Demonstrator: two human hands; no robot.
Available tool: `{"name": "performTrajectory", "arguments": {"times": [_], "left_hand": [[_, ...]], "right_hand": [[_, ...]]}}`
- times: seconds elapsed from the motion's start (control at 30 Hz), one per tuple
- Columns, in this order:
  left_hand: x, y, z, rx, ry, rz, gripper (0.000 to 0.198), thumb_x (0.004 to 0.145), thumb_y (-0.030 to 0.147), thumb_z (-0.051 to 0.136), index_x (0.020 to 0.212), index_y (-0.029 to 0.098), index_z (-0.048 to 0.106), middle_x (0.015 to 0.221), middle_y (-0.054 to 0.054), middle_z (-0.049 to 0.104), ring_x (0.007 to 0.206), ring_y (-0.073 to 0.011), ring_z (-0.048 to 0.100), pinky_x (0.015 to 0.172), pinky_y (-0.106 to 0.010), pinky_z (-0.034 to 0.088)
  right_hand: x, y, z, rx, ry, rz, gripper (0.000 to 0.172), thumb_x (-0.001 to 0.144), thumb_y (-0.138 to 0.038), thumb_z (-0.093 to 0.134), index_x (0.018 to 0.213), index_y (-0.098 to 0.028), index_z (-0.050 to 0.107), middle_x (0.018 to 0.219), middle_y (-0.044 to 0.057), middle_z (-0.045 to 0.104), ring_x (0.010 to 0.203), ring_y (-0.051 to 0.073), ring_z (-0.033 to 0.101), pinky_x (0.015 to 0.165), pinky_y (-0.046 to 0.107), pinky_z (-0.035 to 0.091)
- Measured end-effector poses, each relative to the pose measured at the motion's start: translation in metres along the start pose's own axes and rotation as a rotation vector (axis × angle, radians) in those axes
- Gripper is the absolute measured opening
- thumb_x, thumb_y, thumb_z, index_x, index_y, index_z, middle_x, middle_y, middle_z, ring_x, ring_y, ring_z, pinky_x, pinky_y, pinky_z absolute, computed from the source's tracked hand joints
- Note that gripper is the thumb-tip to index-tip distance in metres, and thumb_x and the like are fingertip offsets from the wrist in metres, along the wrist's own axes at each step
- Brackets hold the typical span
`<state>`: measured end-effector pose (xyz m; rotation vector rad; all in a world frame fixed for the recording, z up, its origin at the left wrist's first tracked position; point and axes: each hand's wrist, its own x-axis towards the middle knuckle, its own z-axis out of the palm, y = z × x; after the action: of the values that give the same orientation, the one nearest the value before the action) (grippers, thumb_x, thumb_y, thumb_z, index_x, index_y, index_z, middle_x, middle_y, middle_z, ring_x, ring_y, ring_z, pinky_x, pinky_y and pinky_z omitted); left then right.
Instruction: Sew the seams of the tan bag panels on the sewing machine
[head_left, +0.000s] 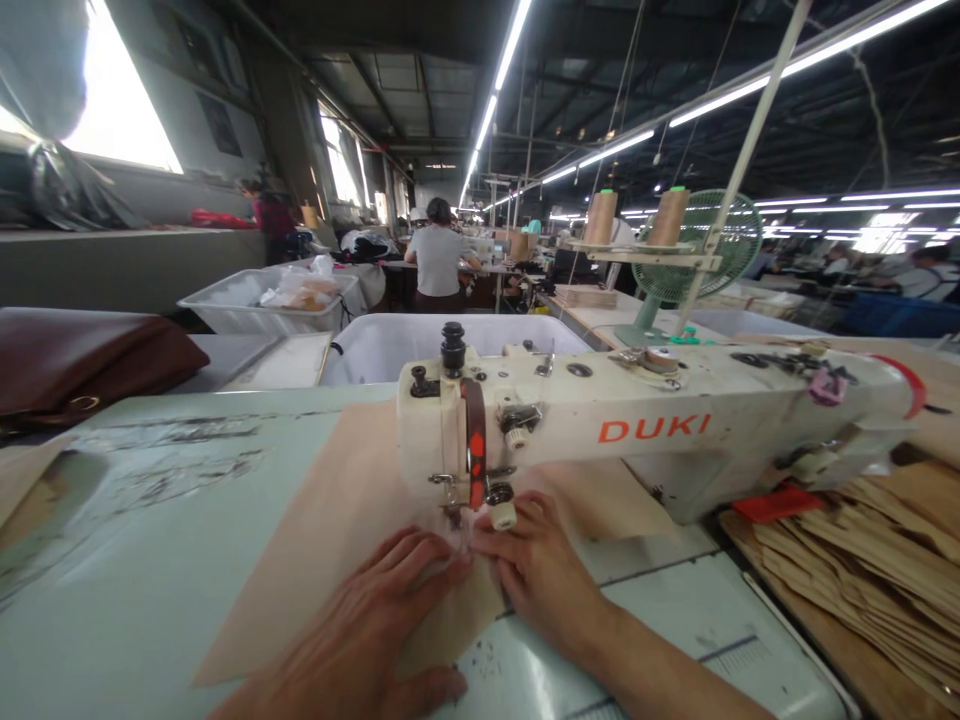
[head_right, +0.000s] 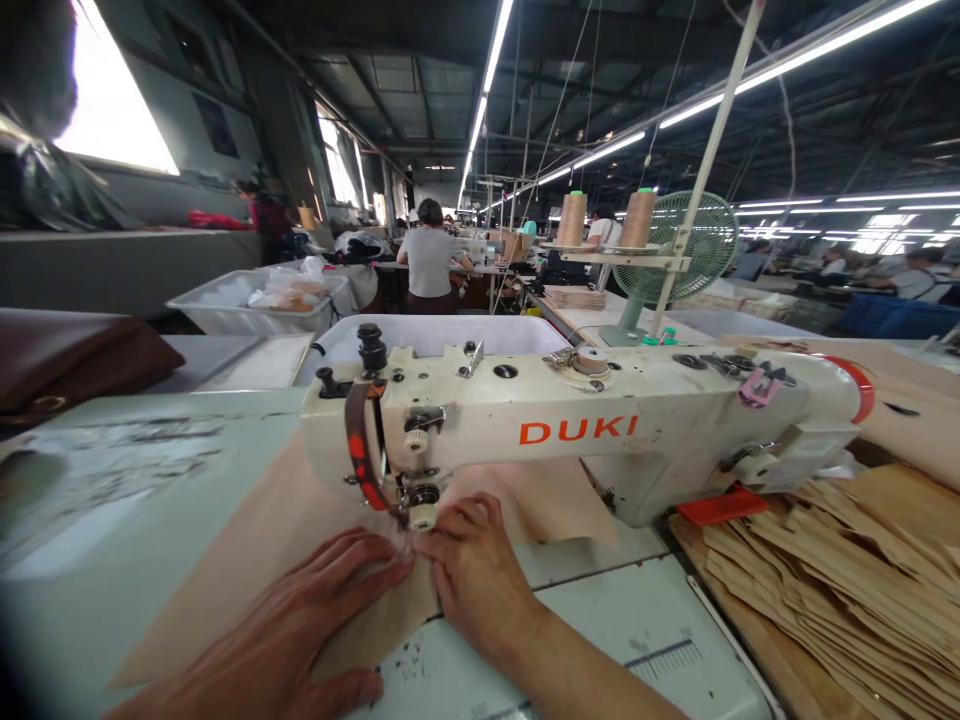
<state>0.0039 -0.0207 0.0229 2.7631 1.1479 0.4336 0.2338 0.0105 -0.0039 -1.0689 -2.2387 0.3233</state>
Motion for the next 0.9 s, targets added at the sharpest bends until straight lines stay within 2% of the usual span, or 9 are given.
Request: {"name": "performTrajectory", "arguments": {"times": [0.2, 0.37, 0.5, 0.67, 0.9], "left_hand": [[0.000, -0.012, 0.003, -0.065, -0.005, -0.020, 0.071, 0.084, 0.053, 0.070, 0.146, 0.031, 0.044, 0.142, -0.005, 0.051, 0.131, -0.0303, 0.047, 0.106, -0.043, 0.047], [0.003, -0.018, 0.004, -0.118, -0.008, -0.032, 0.076, 0.082, 0.050, 0.073, 0.149, 0.034, 0.040, 0.141, -0.005, 0.050, 0.132, -0.0307, 0.046, 0.109, -0.044, 0.044], [0.005, -0.021, 0.007, -0.116, -0.058, -0.055, 0.078, 0.083, 0.055, 0.070, 0.150, 0.036, 0.036, 0.145, -0.005, 0.045, 0.135, -0.0317, 0.042, 0.113, -0.050, 0.038], [0.003, -0.024, 0.011, -0.128, -0.065, -0.058, 0.078, 0.085, 0.060, 0.066, 0.151, 0.036, 0.034, 0.148, -0.006, 0.041, 0.138, -0.0323, 0.038, 0.117, -0.054, 0.031], [0.005, -0.024, 0.012, -0.154, -0.053, -0.073, 0.083, 0.083, 0.064, 0.067, 0.152, 0.033, 0.033, 0.145, -0.007, 0.043, 0.136, -0.0323, 0.039, 0.115, -0.050, 0.034]], "right_hand": [[0.001, 0.000, 0.002, -0.065, -0.005, 0.028, 0.047, 0.085, -0.006, 0.058, 0.119, -0.037, 0.068, 0.101, 0.001, 0.070, 0.108, 0.020, 0.055, 0.105, 0.040, 0.028], [0.002, 0.001, 0.004, -0.098, -0.025, 0.041, 0.049, 0.086, -0.005, 0.056, 0.124, -0.035, 0.066, 0.103, 0.002, 0.071, 0.115, 0.019, 0.054, 0.107, 0.040, 0.028], [0.002, 0.002, 0.006, -0.101, -0.019, 0.046, 0.051, 0.086, -0.005, 0.054, 0.126, -0.035, 0.064, 0.105, 0.002, 0.071, 0.116, 0.019, 0.055, 0.108, 0.040, 0.028], [0.002, 0.003, 0.006, -0.090, -0.019, 0.044, 0.056, 0.085, -0.002, 0.053, 0.129, -0.035, 0.062, 0.113, 0.001, 0.069, 0.116, 0.019, 0.055, 0.107, 0.039, 0.030], [-0.001, 0.005, 0.010, -0.128, -0.051, 0.048, 0.053, 0.088, -0.002, 0.048, 0.132, -0.029, 0.060, 0.127, 0.005, 0.064, 0.118, 0.020, 0.055, 0.104, 0.039, 0.037]]}}
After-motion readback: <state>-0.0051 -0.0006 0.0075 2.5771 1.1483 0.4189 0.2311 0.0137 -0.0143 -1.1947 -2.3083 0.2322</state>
